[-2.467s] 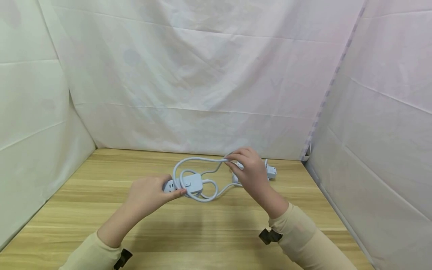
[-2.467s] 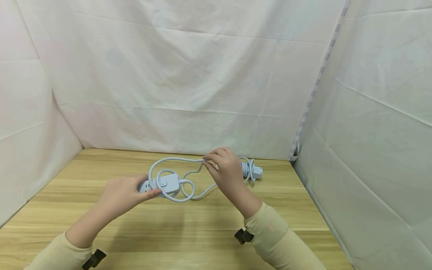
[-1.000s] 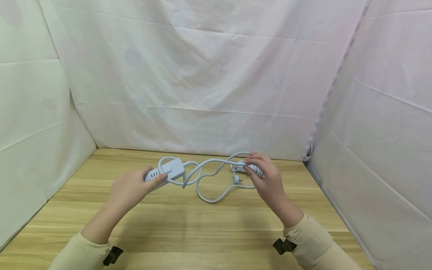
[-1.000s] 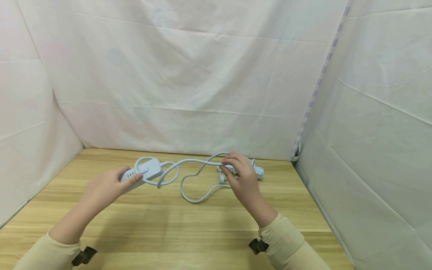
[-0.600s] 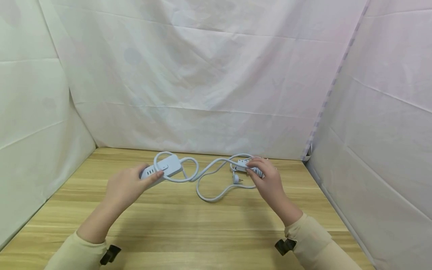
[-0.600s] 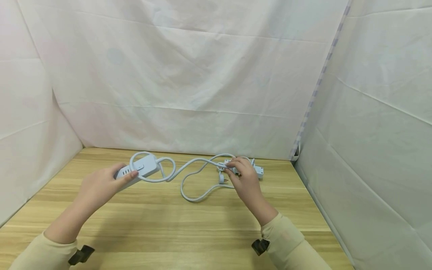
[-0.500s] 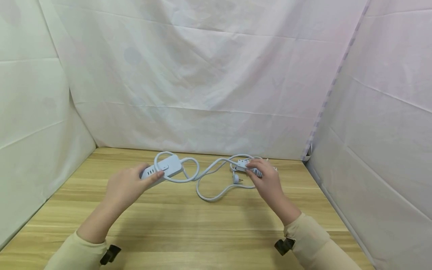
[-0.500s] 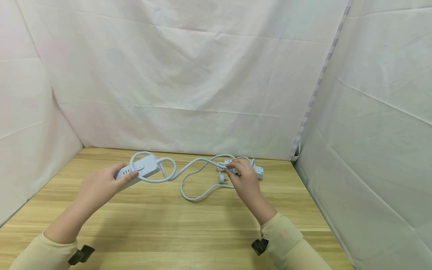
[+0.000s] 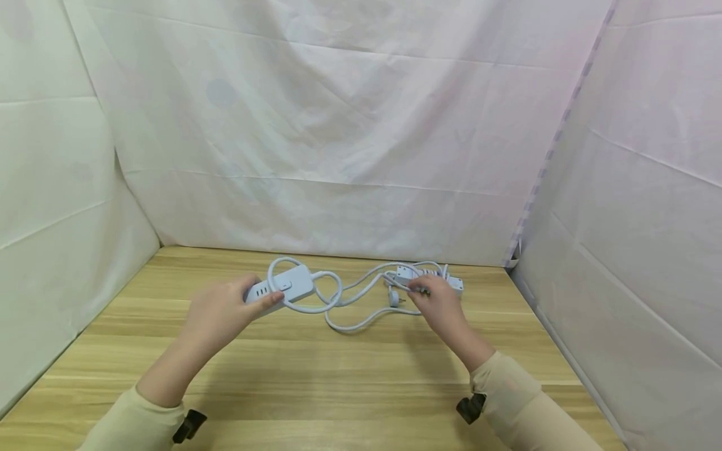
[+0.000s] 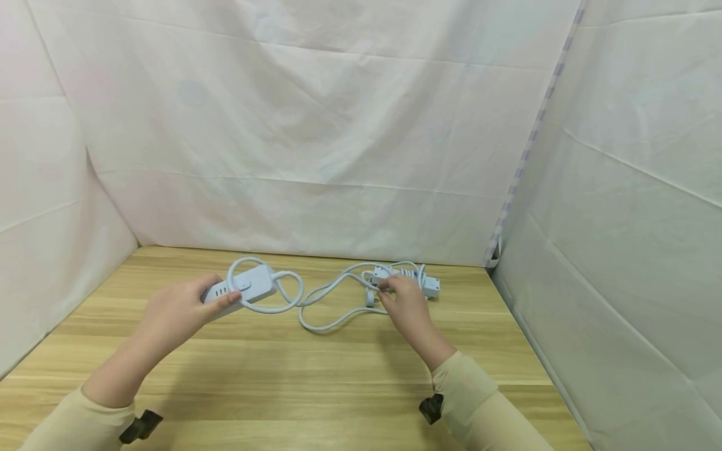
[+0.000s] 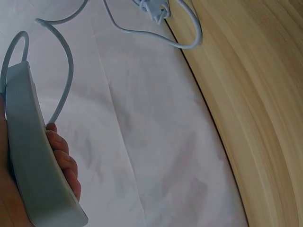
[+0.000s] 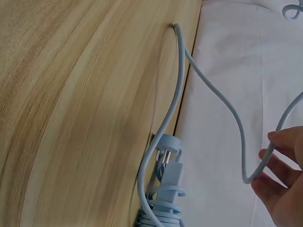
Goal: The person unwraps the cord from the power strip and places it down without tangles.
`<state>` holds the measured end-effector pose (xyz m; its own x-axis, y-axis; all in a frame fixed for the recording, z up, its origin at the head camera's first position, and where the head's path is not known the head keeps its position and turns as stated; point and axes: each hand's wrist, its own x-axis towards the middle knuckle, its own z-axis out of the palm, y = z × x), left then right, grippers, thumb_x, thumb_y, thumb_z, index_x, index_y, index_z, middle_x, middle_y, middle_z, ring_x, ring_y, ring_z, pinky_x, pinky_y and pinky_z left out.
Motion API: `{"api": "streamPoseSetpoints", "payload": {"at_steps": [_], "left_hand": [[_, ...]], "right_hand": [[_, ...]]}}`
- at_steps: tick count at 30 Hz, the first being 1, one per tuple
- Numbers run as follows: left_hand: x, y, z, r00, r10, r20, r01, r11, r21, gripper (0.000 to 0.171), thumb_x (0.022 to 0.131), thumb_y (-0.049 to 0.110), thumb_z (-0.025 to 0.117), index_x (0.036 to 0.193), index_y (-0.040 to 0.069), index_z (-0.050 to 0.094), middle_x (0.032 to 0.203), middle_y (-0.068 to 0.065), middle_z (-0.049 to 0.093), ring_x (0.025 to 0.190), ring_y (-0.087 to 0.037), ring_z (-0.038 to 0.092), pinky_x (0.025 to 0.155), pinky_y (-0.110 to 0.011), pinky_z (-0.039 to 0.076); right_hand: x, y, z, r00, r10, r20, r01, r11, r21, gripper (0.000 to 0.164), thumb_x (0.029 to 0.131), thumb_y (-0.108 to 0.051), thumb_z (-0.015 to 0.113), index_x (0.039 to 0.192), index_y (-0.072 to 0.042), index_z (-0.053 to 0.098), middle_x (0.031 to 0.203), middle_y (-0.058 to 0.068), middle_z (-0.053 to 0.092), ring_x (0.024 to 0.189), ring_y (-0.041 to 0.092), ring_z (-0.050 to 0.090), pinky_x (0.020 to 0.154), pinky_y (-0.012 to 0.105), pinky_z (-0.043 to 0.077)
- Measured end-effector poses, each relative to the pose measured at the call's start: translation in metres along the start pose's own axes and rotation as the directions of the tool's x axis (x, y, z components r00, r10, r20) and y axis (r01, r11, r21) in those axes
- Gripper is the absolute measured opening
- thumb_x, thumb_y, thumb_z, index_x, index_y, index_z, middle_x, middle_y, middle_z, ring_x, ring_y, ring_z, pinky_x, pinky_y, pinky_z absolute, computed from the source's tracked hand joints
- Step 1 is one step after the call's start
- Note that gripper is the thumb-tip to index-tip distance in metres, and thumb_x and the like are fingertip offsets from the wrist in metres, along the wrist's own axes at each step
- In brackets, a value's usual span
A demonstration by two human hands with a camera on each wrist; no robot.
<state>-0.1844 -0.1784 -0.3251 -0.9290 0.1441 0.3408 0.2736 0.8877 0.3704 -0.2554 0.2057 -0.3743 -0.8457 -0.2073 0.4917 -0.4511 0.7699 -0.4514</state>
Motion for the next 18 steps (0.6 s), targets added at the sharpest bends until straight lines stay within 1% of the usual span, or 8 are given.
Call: {"api": "streamPoseSetpoints", "payload": {"at_steps": [3, 7, 11, 13, 16, 18], "left_hand": [[0.001, 0.003, 0.003, 1.0, 0.001, 0.015, -0.001, 1.0, -0.005, 0.05, 0.087, 0.068, 0.055, 0.09, 0.018, 0.063, 0.063, 0.007, 0.051, 0.057, -0.015, 0.044, 0.051, -0.032, 0.033], [0.004, 0.007, 0.007, 0.999, 0.0, 0.037, 0.0, 1.0, -0.002, 0.054, 0.085, 0.071, 0.053, 0.089, 0.019, 0.063, 0.063, 0.007, 0.05, 0.058, -0.015, 0.044, 0.051, -0.032, 0.033], [0.007, 0.011, 0.013, 0.999, 0.01, 0.048, -0.011, 1.0, 0.008, 0.054, 0.084, 0.073, 0.052, 0.085, 0.02, 0.061, 0.061, 0.008, 0.05, 0.056, -0.014, 0.044, 0.051, -0.032, 0.033], [0.007, 0.014, 0.016, 0.998, 0.022, 0.056, -0.022, 1.0, 0.016, 0.054, 0.084, 0.074, 0.052, 0.082, 0.021, 0.06, 0.06, 0.008, 0.048, 0.054, -0.014, 0.043, 0.051, -0.032, 0.032], [0.008, 0.019, 0.02, 0.998, 0.033, 0.062, -0.034, 0.999, 0.015, 0.054, 0.083, 0.075, 0.053, 0.08, 0.021, 0.058, 0.058, 0.008, 0.047, 0.053, -0.014, 0.041, 0.05, -0.032, 0.031], [0.009, 0.021, 0.022, 0.997, 0.037, 0.065, -0.038, 0.999, 0.013, 0.054, 0.082, 0.075, 0.053, 0.08, 0.021, 0.057, 0.057, 0.008, 0.046, 0.053, -0.014, 0.041, 0.05, -0.032, 0.031]], "right_hand": [[-0.002, 0.003, 0.0, 0.997, 0.042, 0.066, -0.04, 0.999, -0.028, 0.01, 0.084, -0.005, 0.075, 0.093, -0.005, 0.073, 0.097, 0.007, 0.069, 0.095, 0.028, 0.062, 0.083, 0.045, 0.049], [-0.004, 0.005, -0.001, 0.99, 0.057, 0.129, -0.051, 0.997, -0.05, 0.012, 0.084, -0.005, 0.074, 0.096, -0.006, 0.073, 0.102, 0.009, 0.068, 0.101, 0.031, 0.062, 0.088, 0.047, 0.047], [-0.006, 0.002, -0.004, 0.989, 0.054, 0.137, -0.051, 0.998, -0.026, 0.014, 0.085, -0.006, 0.074, 0.099, -0.005, 0.073, 0.104, 0.01, 0.068, 0.103, 0.031, 0.062, 0.09, 0.048, 0.046], [-0.005, -0.002, -0.007, 0.989, 0.058, 0.135, -0.058, 0.998, -0.005, 0.014, 0.086, -0.007, 0.073, 0.1, -0.005, 0.073, 0.104, 0.008, 0.068, 0.101, 0.029, 0.062, 0.089, 0.046, 0.048], [-0.002, -0.013, -0.013, 0.988, 0.064, 0.14, -0.071, 0.997, 0.042, 0.014, 0.088, -0.01, 0.072, 0.102, -0.007, 0.073, 0.103, 0.005, 0.068, 0.097, 0.025, 0.062, 0.084, 0.043, 0.05], [0.0, -0.023, -0.018, 0.988, 0.049, 0.148, -0.06, 0.996, 0.07, 0.014, 0.089, -0.011, 0.072, 0.103, -0.009, 0.073, 0.103, 0.003, 0.068, 0.095, 0.022, 0.062, 0.082, 0.042, 0.05]]}}
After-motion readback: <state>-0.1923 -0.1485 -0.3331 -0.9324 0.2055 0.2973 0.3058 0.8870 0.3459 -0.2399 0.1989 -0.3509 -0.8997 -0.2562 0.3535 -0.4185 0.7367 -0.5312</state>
